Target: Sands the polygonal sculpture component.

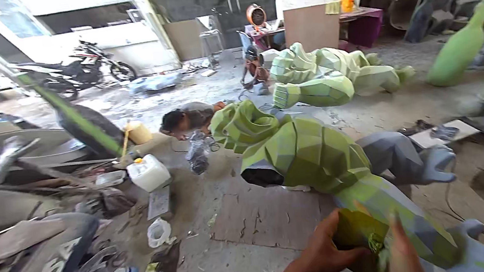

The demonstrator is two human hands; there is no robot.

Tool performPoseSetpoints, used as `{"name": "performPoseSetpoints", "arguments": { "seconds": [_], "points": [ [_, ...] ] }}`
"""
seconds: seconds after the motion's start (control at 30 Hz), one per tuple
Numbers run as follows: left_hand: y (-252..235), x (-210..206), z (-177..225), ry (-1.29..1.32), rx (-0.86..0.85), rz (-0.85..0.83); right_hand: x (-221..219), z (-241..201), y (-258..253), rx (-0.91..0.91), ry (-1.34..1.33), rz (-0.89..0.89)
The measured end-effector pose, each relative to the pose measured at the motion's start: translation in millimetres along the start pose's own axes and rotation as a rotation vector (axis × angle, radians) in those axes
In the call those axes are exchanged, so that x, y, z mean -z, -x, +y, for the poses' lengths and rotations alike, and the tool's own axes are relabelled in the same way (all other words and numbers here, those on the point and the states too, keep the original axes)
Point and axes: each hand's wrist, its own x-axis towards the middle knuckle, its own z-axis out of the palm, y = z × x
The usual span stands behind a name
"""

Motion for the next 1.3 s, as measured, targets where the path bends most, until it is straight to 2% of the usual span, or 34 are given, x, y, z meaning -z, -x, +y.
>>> {"name": "performPoseSetpoints", "arguments": {
  "seconds": [0.1,0.3,0.43,0.57,0.63,0.73,0.83,0.93,1.03,1.13,1.3],
  "points": [
    [-2.6,11.5,1.7,-0.082,-0.075,0.164,-11.3,-12.8,6.9,0.081,-0.051,-0.137],
    [-4.7,21.1,-3.5,-0.11,-0.108,0.099,-30.6,-10.0,-2.2,0.108,0.002,-0.012],
    [7.0,20.6,-7.9,-0.063,-0.09,0.053,-26.7,-0.1,-20.0,0.086,-0.051,-0.142],
    [19.8,20.1,-9.4,0.055,-0.021,0.052,-39.1,8.7,-32.0,0.088,-0.011,0.002],
    [28.4,21.9,-7.4,0.23,0.067,0.145,-37.8,20.6,-43.8,0.113,0.105,0.059],
    [35.7,33.8,-5.9,0.521,0.153,0.439,-41.2,31.9,-48.5,0.262,0.243,0.206],
    [39.5,64.0,-3.1,0.631,0.16,0.626,-41.9,32.0,-33.2,0.418,0.454,0.021],
    [46.2,84.1,-0.5,0.653,0.14,0.627,-51.5,31.8,-19.2,0.467,0.565,-0.2],
    [48.2,87.5,-0.6,0.603,0.136,0.612,-67.0,41.2,-12.1,0.423,0.636,-0.363],
    [49.3,86.3,-9.2,0.524,0.129,0.632,-87.8,53.3,-6.8,0.36,0.776,-0.292],
    [49.3,91.6,-12.8,0.454,0.168,0.567,-113.7,56.1,-25.7,0.392,1.044,-0.151]
  ]
}}
